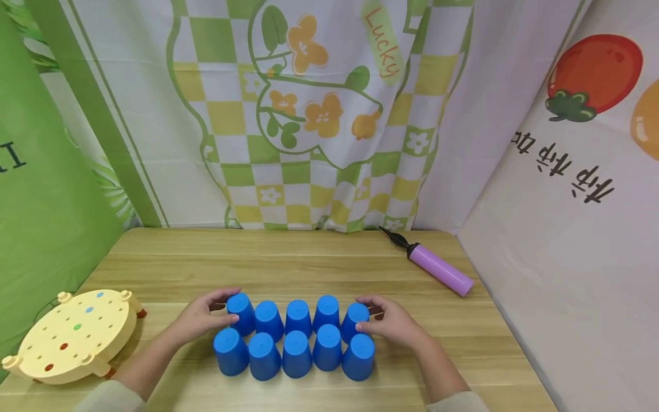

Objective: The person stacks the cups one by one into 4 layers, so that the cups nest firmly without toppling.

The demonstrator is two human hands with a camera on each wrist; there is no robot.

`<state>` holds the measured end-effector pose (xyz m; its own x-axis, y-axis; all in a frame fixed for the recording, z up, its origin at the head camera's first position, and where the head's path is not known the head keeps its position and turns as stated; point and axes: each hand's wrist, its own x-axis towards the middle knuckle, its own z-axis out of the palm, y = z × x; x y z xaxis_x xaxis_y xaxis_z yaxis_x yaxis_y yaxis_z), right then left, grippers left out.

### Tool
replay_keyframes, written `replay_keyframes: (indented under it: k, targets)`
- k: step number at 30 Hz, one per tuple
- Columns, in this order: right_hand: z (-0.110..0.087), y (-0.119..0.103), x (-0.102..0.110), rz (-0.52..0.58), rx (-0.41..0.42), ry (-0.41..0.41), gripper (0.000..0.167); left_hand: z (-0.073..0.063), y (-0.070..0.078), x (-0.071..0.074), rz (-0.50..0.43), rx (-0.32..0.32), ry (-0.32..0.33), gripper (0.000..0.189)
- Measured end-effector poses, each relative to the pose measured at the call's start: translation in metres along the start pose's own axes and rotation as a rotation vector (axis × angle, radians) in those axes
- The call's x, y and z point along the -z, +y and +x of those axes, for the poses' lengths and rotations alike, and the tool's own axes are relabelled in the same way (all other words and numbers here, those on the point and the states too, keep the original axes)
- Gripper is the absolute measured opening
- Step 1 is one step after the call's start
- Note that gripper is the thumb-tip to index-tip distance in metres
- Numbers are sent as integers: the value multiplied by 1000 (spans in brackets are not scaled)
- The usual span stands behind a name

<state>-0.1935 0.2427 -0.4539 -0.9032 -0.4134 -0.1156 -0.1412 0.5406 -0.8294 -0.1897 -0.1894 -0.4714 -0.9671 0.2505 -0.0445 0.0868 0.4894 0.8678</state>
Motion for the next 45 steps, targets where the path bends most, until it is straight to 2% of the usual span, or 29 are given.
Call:
replay_keyframes:
  k: [6, 11, 13, 15, 18, 22, 27, 33, 38, 45]
  targets:
    - [2, 1, -1, -16, -21, 5, 61, -1, 0, -3, 8, 33, 29, 61]
    - [5, -3, 7, -44, 6, 48, 57, 4, 5, 4, 45, 46, 44, 61]
    - [10, -7, 13, -63, 12, 87, 56, 11, 9, 9, 49, 28, 50, 61]
    - [18, -14, 19, -72, 20, 122, 56, 22, 14, 15, 64, -17, 58, 61]
    - [34, -29, 28, -78, 13, 160, 59, 40, 29, 21, 97, -81, 70, 60]
    - [58, -50, 34, -81, -4, 176, 62, 65, 51, 24, 114, -76, 88, 60]
    - [89, -71, 31, -66, -41, 185, 60, 94, 66, 18, 73, -21, 74, 61]
    - [122, -81, 15, -70, -80, 184, 59, 114, 69, 6, 80, 4, 74, 57]
    - [140, -78, -6, -93, -109, 168, 58, 123, 69, -8, 79, 35, 42, 54]
    - [147, -75, -30, -134, -157, 125, 56, 123, 69, -26, 149, 67, -24, 54]
